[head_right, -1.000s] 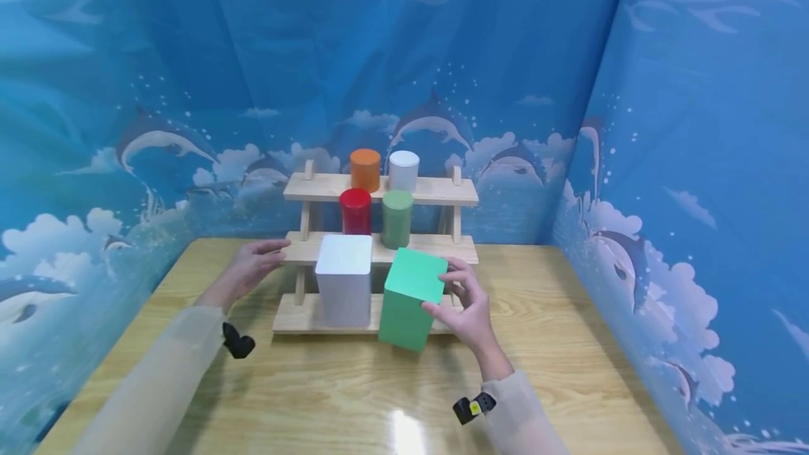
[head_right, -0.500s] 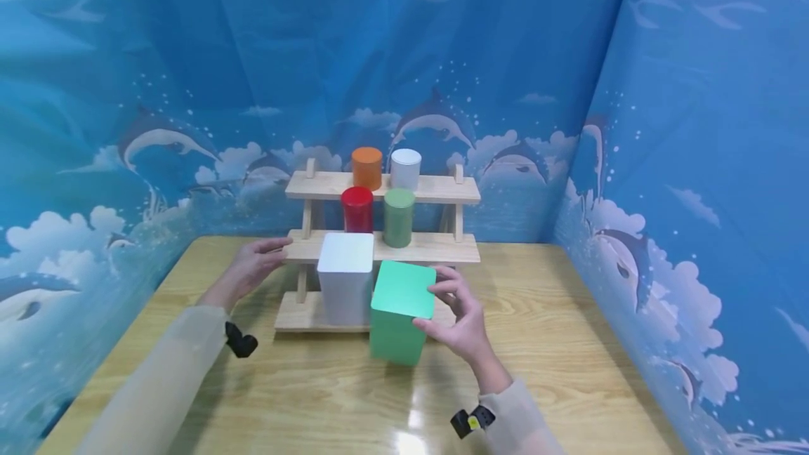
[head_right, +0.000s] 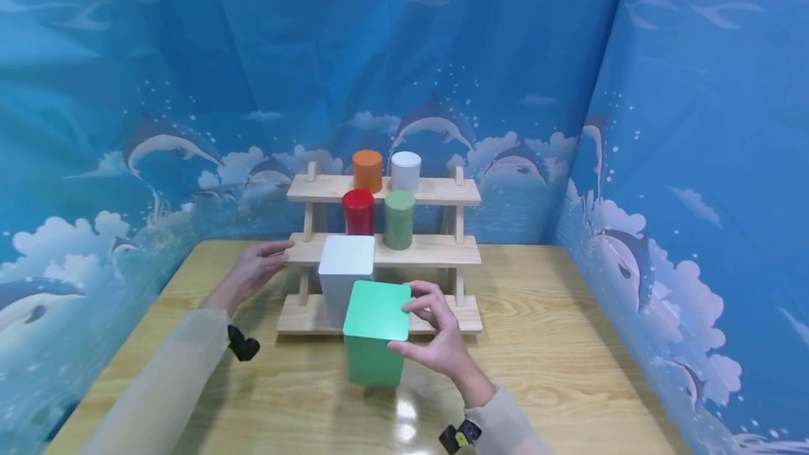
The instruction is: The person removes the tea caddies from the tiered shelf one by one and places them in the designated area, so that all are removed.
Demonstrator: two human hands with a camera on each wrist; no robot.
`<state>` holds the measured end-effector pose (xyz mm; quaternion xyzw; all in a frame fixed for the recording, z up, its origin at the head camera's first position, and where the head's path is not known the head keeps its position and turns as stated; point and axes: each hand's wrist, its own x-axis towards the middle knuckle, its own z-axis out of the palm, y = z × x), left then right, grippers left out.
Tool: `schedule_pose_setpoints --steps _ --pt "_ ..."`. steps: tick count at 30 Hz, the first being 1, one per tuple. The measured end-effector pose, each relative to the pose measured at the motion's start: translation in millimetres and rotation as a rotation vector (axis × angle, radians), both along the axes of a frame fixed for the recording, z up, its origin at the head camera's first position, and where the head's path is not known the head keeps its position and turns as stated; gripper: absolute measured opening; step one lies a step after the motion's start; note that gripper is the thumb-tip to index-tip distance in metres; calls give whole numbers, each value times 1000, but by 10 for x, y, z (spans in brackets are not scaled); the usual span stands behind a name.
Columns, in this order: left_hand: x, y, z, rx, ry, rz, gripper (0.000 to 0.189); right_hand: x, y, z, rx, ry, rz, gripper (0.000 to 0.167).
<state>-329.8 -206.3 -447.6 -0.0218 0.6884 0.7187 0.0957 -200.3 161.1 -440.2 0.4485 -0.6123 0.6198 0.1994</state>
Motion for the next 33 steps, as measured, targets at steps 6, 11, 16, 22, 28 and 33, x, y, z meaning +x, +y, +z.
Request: schedule_pose_setpoints --steps 6,11,16,22,28,33 --pt "10 -12 -8 17 3 1 46 6 -157 -48 13 -7 7 47" --pt "5 -4 -23 24 -12 13 45 13 -297 -77 14 -6 12 47" --pt "-4 8 -13 -1 -13 20 45 73 -481 8 18 4 15 44" --pt "-16 16 -6 -11 -23 32 44 150 -664 86 42 16 -16 43" --pt "-19 20 -12 -19 -9 18 44 128 -780 79 72 24 -61 45" --pt "-29 7 -26 -5 4 18 44 114 -872 79 98 -4 -78 45"
